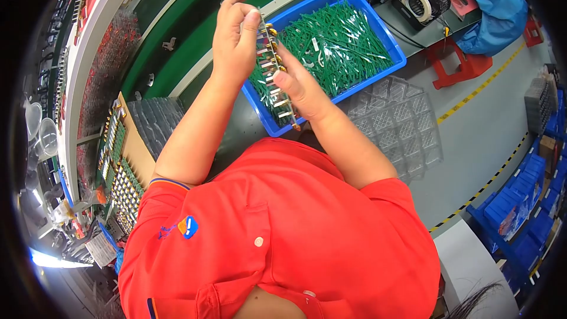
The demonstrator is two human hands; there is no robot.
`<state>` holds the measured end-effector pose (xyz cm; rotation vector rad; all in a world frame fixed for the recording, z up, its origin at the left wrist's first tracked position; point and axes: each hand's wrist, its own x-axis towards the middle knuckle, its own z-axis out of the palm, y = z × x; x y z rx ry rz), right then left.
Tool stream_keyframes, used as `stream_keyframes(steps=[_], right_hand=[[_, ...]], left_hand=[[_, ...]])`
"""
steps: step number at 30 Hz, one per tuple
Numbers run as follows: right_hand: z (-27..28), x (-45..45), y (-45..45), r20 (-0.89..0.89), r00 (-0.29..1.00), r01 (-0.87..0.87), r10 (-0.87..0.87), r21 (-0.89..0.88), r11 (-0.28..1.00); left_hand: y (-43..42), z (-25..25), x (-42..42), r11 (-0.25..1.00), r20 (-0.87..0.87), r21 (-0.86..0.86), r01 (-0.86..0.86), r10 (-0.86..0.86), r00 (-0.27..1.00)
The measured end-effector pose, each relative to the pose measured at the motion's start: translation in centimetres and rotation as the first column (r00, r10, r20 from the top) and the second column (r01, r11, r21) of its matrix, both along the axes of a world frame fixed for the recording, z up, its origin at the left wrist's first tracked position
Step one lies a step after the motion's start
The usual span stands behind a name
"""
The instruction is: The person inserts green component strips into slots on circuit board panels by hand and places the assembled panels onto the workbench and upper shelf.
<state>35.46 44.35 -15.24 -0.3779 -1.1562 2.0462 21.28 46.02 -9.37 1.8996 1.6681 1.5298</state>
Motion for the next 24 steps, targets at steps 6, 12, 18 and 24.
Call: stream_keyframes(steps=[6, 12, 18, 24], right_hand=[[-4.9, 0.1, 4.0, 0.614, 0.737, 0.157, -0.283, 0.251, 0.955], [-1.8, 1.4, 2.9, 0.241, 0.97, 0.012, 0.023, -0.141, 0.99], [0.2, 0.9, 1.5, 0.168, 0.979, -0.105, 0.115, -0.068, 0.992], [-0.1, 0.4, 1.3, 0.072, 0.983, -0.163, 0.169, -0.086, 0.983]], left_hand=[[-0.6, -2.9, -2.7, 0.952, -0.049, -0.144, -0.269, 0.264, 0.963], [-2.4, -3.3, -4.0, 0.929, 0.003, -0.346, -0.132, 0.141, 0.99], [-3.4, -0.8, -3.4, 0.972, 0.015, -0.221, -0.086, 0.092, 0.996], [-3.9, 0.2, -3.8, 0.99, -0.063, -0.129, -0.061, 0.053, 0.997]])
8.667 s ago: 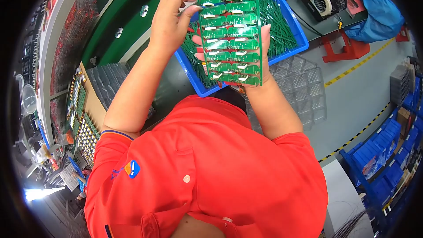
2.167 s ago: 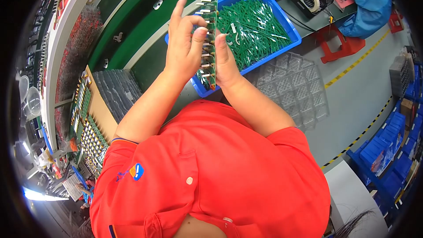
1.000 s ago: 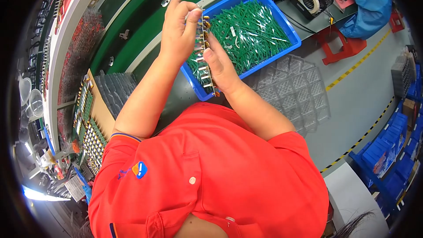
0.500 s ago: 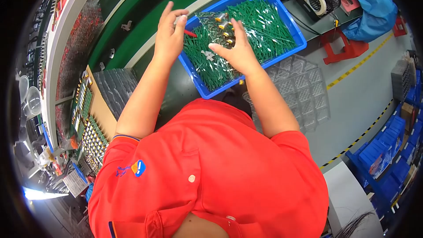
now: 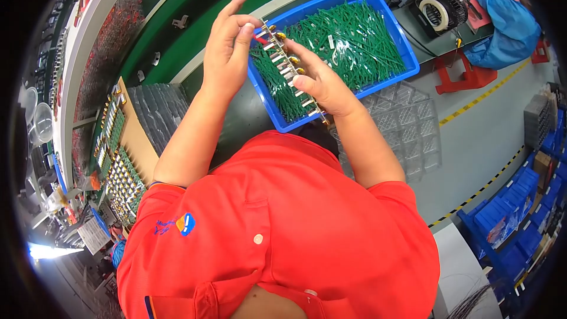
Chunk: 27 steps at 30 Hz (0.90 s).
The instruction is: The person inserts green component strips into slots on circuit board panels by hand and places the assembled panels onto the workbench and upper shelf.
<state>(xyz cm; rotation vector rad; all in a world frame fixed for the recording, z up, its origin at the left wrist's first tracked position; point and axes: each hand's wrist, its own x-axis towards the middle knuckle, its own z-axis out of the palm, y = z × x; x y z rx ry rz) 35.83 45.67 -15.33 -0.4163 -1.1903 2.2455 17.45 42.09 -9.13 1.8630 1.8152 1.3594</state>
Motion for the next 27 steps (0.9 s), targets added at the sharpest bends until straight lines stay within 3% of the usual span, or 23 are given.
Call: stream_keyframes(steps=[1, 3, 4, 5, 6, 7, 9, 11, 18, 21, 25, 27], right_hand=[[0.1, -0.1, 0.0, -0.001, 1.0, 0.006, -0.006, 0.026, 1.0], [-0.4, 0.3, 0.6, -0.116, 0.988, -0.119, 0.098, -0.192, 0.974], [0.2, 1.0, 1.0, -0.258, 0.946, -0.288, 0.195, -0.399, 0.87], [0.6, 0.7, 0.7, -0.395, 0.912, -0.298, 0.107, -0.461, 0.836], [1.2, 0.1, 0.3, -0.516, 0.857, -0.316, 0.006, -0.517, 0.796], [0.4, 0.5, 0.4, -0.523, 0.851, -0.297, -0.044, -0.55, 0.781], [-0.6, 0.8, 0.3, -0.694, 0.706, -0.445, -0.143, -0.59, 0.673], [-0.6, 1.5, 0.4, -0.717, 0.693, -0.467, -0.075, -0.525, 0.712], [-1.0, 3.0, 0.1, -0.59, 0.807, -0.441, 0.035, -0.562, 0.699], [-0.1, 2.9, -0.2, -0.45, 0.891, -0.364, 0.066, -0.618, 0.697], [2.3, 1.6, -1.0, -0.461, 0.886, -0.375, 0.052, -0.647, 0.664], [1.8, 0.6, -1.3, -0.578, 0.814, -0.485, 0.062, -0.615, 0.622]], left_hand=[[0.0, 0.0, -0.1, 0.996, -0.035, 0.079, -0.043, 0.046, 0.998], [0.1, -0.1, -0.2, 0.984, -0.067, 0.161, -0.083, 0.094, 0.993], [0.0, -0.4, -0.3, 0.987, 0.128, 0.084, -0.138, 0.126, 0.984], [0.0, -0.8, -0.4, 0.984, 0.315, -0.003, -0.176, 0.168, 0.934], [-0.1, -0.9, -0.7, 0.98, 0.303, -0.045, -0.195, 0.2, 0.932], [-0.4, -0.8, -1.0, 0.98, 0.303, -0.044, -0.194, 0.199, 0.932], [-1.1, -0.1, -1.3, 0.969, 0.457, -0.233, 0.085, 0.033, 0.889], [-1.4, 0.5, -1.1, 0.973, 0.475, -0.221, 0.072, 0.043, 0.879], [-3.1, 3.0, -2.5, 0.874, 0.628, -0.29, 0.39, -0.134, 0.766], [-3.5, 3.7, -2.3, 0.843, 0.682, -0.213, 0.494, -0.234, 0.693], [-3.5, 4.7, -1.3, 0.844, 0.785, -0.021, 0.536, -0.318, 0.532], [-2.8, 4.9, -0.6, 0.833, 0.824, 0.133, 0.537, -0.394, 0.407]])
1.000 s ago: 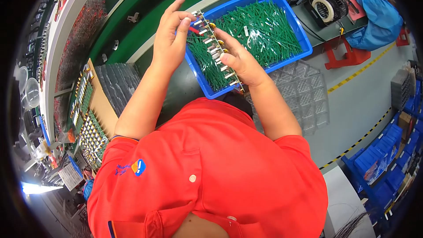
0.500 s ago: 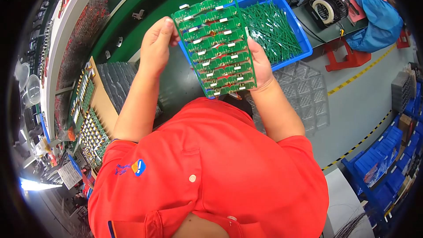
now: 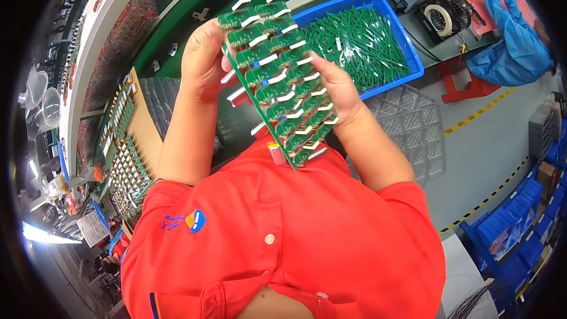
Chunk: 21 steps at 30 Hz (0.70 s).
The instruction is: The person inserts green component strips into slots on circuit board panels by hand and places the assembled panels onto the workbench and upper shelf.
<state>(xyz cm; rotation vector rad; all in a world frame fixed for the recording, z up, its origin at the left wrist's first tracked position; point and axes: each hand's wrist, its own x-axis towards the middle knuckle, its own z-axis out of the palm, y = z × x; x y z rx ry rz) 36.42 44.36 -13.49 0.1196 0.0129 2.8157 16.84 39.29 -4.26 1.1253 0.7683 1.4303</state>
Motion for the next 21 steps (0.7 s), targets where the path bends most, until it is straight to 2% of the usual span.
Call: stream_keyframes(steps=[2, 3, 4, 5, 6, 8, 9, 10, 12, 13, 15, 16, 18, 19, 21], right_hand=[[0.1, -0.4, 0.2, -0.002, 0.997, 0.073, -0.073, -0.002, 0.997], [0.3, -0.3, 0.5, -0.009, 0.992, 0.125, -0.125, 0.011, 0.992], [0.7, 0.2, 0.7, 0.136, 0.973, 0.175, -0.184, 0.076, 0.982], [1.3, 0.5, 1.0, 0.15, 0.962, 0.212, -0.229, 0.123, 0.97], [1.7, 0.8, 1.2, 0.161, 0.947, 0.25, -0.277, 0.168, 0.953], [1.9, 1.0, 1.1, 0.161, 0.944, 0.258, -0.289, 0.19, 0.947], [2.1, 1.0, 0.9, 0.157, 0.949, 0.245, -0.275, 0.182, 0.952], [2.5, 0.7, 0.3, 0.101, 0.97, 0.212, -0.223, 0.101, 0.972], [2.5, 0.2, -0.4, -0.015, 0.989, 0.149, -0.148, 0.048, 0.988], [2.8, 0.0, -0.6, -0.051, 0.989, 0.144, -0.142, 0.027, 0.989], [2.2, 0.1, 0.0, 0.003, 0.979, 0.205, -0.206, 0.072, 0.976], [2.3, 0.3, 0.2, 0.023, 0.956, 0.288, -0.293, 0.119, 0.95], [2.0, 0.8, 1.0, 0.126, 0.936, 0.307, -0.33, 0.168, 0.937], [1.9, 0.9, 1.3, 0.072, 0.943, 0.304, -0.324, 0.203, 0.931], [1.9, 0.8, 1.0, 0.071, 0.95, 0.289, -0.304, 0.169, 0.942]], left_hand=[[-0.1, 0.9, 0.3, 0.989, -0.049, -0.11, -0.097, 0.092, 0.995], [-0.2, 1.4, 0.4, 0.973, -0.167, -0.142, -0.18, 0.155, 0.974], [-0.5, 1.3, 0.5, 0.969, -0.353, -0.113, -0.22, 0.168, 0.921], [-0.9, 1.1, 0.5, 0.964, -0.527, -0.076, -0.253, 0.177, 0.831], [-1.5, 0.9, 0.6, 0.973, -0.543, -0.155, -0.173, 0.062, 0.837], [-2.4, 0.9, 1.6, 0.953, -0.354, -0.294, -0.078, -0.032, 0.935], [-2.5, 0.4, 1.4, 0.955, -0.233, -0.297, -0.009, -0.063, 0.97], [-2.5, 0.1, 1.3, 0.955, -0.233, -0.296, -0.009, -0.063, 0.97], [-2.6, -0.2, 1.1, 0.979, -0.05, -0.121, 0.166, -0.173, 0.984], [-2.5, -0.4, 1.2, 0.983, -0.045, -0.069, 0.172, -0.175, 0.983], [-2.5, -0.4, 1.5, 0.987, -0.062, -0.152, 0.044, -0.054, 0.997], [-2.6, 0.3, 2.0, 0.978, -0.093, -0.208, -0.005, -0.015, 0.996], [-3.3, 0.3, 2.0, 0.968, -0.423, -0.23, -0.102, -0.005, 0.906], [-3.8, 0.1, 2.4, 0.948, -0.498, -0.307, -0.09, -0.079, 0.864], [-4.5, -0.8, 2.9, 0.935, -0.223, -0.351, 0.056, -0.142, 0.965]])
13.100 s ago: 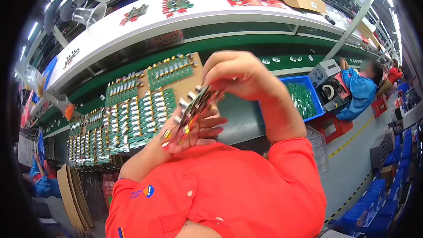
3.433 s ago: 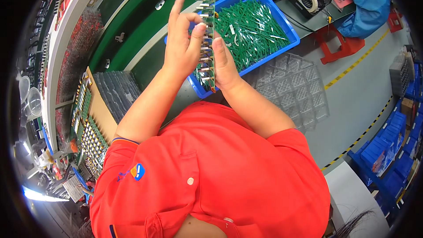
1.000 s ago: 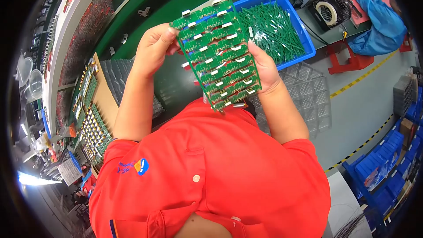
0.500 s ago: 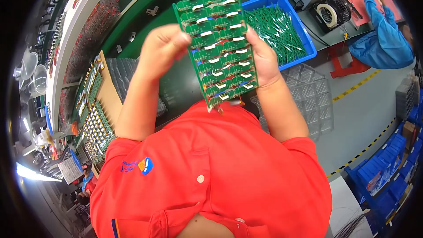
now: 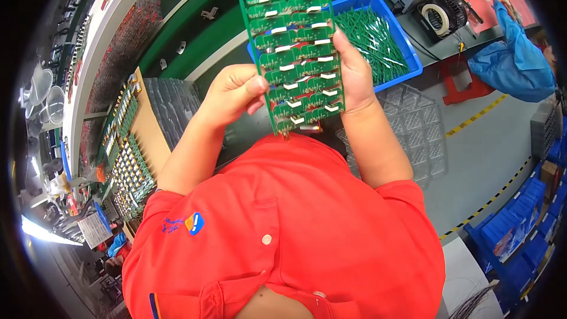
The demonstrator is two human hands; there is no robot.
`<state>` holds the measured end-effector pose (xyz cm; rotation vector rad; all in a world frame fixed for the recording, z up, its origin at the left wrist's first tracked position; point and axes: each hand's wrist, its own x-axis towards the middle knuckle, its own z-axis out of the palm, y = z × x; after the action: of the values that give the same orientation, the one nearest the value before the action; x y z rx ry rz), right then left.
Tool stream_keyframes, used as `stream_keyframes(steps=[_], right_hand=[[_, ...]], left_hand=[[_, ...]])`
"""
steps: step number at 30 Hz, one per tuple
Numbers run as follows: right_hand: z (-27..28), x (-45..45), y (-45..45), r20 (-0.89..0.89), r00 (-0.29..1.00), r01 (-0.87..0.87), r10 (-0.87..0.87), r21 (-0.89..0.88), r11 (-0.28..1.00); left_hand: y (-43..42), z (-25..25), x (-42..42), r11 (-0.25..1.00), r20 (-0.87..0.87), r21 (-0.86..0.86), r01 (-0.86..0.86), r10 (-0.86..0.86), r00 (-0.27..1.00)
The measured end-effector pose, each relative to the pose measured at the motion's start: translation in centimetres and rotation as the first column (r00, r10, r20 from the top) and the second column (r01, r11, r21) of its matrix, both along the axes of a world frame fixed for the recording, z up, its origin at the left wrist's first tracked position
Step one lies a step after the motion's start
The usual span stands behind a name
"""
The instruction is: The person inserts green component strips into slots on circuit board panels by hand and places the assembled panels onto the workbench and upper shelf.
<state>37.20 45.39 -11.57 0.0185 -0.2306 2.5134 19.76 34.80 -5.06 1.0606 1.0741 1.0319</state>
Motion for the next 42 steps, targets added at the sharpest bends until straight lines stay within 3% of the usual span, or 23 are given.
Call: stream_keyframes(steps=[3, 6, 9, 11, 12, 14, 15, 19, 22, 23, 25, 26, 28, 29, 30, 31, 32, 34, 35, 37, 39, 40, 42], right_hand=[[-0.1, -0.9, -1.1, 0.015, 0.998, -0.055, 0.056, -0.084, 0.995], [-0.5, -1.6, -1.5, -0.2, 0.967, -0.178, 0.157, -0.093, 0.98], [-0.5, -0.9, -0.3, -0.079, 0.997, -0.022, 0.019, -0.032, 0.999], [-0.2, -0.4, 0.4, 0.006, 0.992, 0.127, -0.127, 0.014, 0.992], [-0.4, 0.0, 0.9, -0.05, 0.99, 0.135, -0.133, 0.054, 0.989], [-0.6, 0.6, 1.1, 0.047, 0.981, 0.187, -0.189, 0.044, 0.981], [-0.5, 0.5, 0.7, 0.118, 0.971, 0.205, -0.206, 0.017, 0.979], [-2.7, 0.4, -0.2, 0.13, 0.99, 0.069, -0.058, -0.078, 0.995], [-4.3, 1.7, 0.5, 0.334, 0.93, 0.155, -0.156, 0.028, 0.987], [-4.2, 2.3, 1.0, 0.445, 0.862, 0.233, -0.243, 0.078, 0.969], [-5.2, 5.1, 3.0, 0.384, 0.879, 0.251, -0.283, 0.131, 0.959], [-5.1, 6.5, 3.8, 0.451, 0.822, 0.288, -0.349, 0.2, 0.937], [-5.3, 9.0, 5.5, 0.428, 0.824, 0.272, -0.372, 0.276, 0.922], [-5.8, 10.4, 6.3, 0.478, 0.774, 0.287, -0.415, 0.319, 0.903], [-5.5, 10.6, 6.5, 0.521, 0.721, 0.297, -0.458, 0.365, 0.882], [-5.2, 10.6, 6.5, 0.583, 0.631, 0.329, -0.512, 0.397, 0.857], [-5.3, 10.8, 6.7, 0.569, 0.663, 0.301, -0.487, 0.393, 0.869], [-6.0, 10.6, 6.9, 0.562, 0.69, 0.251, -0.456, 0.405, 0.879], [-6.2, 10.2, 7.0, 0.564, 0.694, 0.242, -0.448, 0.403, 0.883], [-6.6, 9.4, 7.1, 0.494, 0.794, 0.191, -0.354, 0.35, 0.917], [-6.4, 8.4, 6.9, 0.483, 0.811, 0.166, -0.331, 0.351, 0.921], [-6.4, 8.1, 6.8, 0.488, 0.821, 0.136, -0.296, 0.335, 0.932], [-6.0, 7.3, 6.5, 0.541, 0.788, 0.123, -0.292, 0.327, 0.937]], left_hand=[[-0.1, 0.0, -0.3, 0.998, 0.168, 0.042, 0.043, -0.05, 0.985], [0.2, 0.6, -0.1, 0.993, 0.264, 0.078, 0.091, -0.108, 0.958], [0.4, 1.0, 0.4, 0.998, 0.062, 0.046, -0.049, 0.046, 0.997], [-0.4, -0.1, 0.2, 0.999, -0.269, 0.045, -0.014, 0.025, 0.963], [-0.7, 0.5, 0.3, 0.996, -0.427, 0.047, 0.071, -0.044, 0.903], [-1.4, -0.9, 0.9, 0.993, -0.247, -0.098, 0.065, -0.087, 0.965], [-1.4, -1.7, 1.2, 0.994, -0.053, -0.079, 0.071, -0.075, 0.996], [-1.8, -2.6, 2.0, 0.971, 0.226, -0.123, 0.205, -0.173, 0.959], [-2.2, -4.4, 2.6, 0.991, 0.281, -0.058, 0.118, -0.097, 0.955], [-2.3, -5.9, 2.6, 0.999, 0.17, -0.04, 0.031, -0.024, 0.985], [-2.4, -7.6, 2.0, 0.989, -0.085, -0.078, -0.122, 0.116, 0.99], [-2.3, -8.0, 1.5, 0.986, -0.08, -0.084, -0.141, 0.135, 0.988], [-2.1, -8.8, 0.6, 0.962, -0.456, -0.255, -0.095, -0.033, 0.89], [-2.5, -11.4, 0.2, 0.972, -0.639, -0.233, -0.027, -0.133, 0.758], [-3.0, -12.3, 0.0, 0.971, -0.636, -0.235, -0.047, -0.117, 0.763], [-3.6, -13.0, -0.3, 0.969, -0.727, -0.237, -0.065, -0.133, 0.674], [-4.2, -13.8, -0.6, 0.967, -0.805, -0.241, -0.08, -0.153, 0.573], [-5.7, -17.1, -2.2, 0.905, -0.626, -0.051, -0.423, 0.301, 0.719], [-6.3, -18.5, -3.5, 0.854, -0.753, 0.062, -0.517, 0.38, 0.537], [-8.5, -22.5, -6.0, 0.672, -0.757, 0.259, -0.694, 0.587, 0.286], [-11.4, -27.6, -7.5, 0.651, -0.899, 0.358, -0.67, 0.434, -0.059], [-13.1, -29.9, -7.7, 0.651, -0.941, 0.253, -0.716, 0.337, -0.025], [-13.7, -30.4, -8.2, 0.662, -0.957, 0.237, -0.711, 0.285, -0.053]])
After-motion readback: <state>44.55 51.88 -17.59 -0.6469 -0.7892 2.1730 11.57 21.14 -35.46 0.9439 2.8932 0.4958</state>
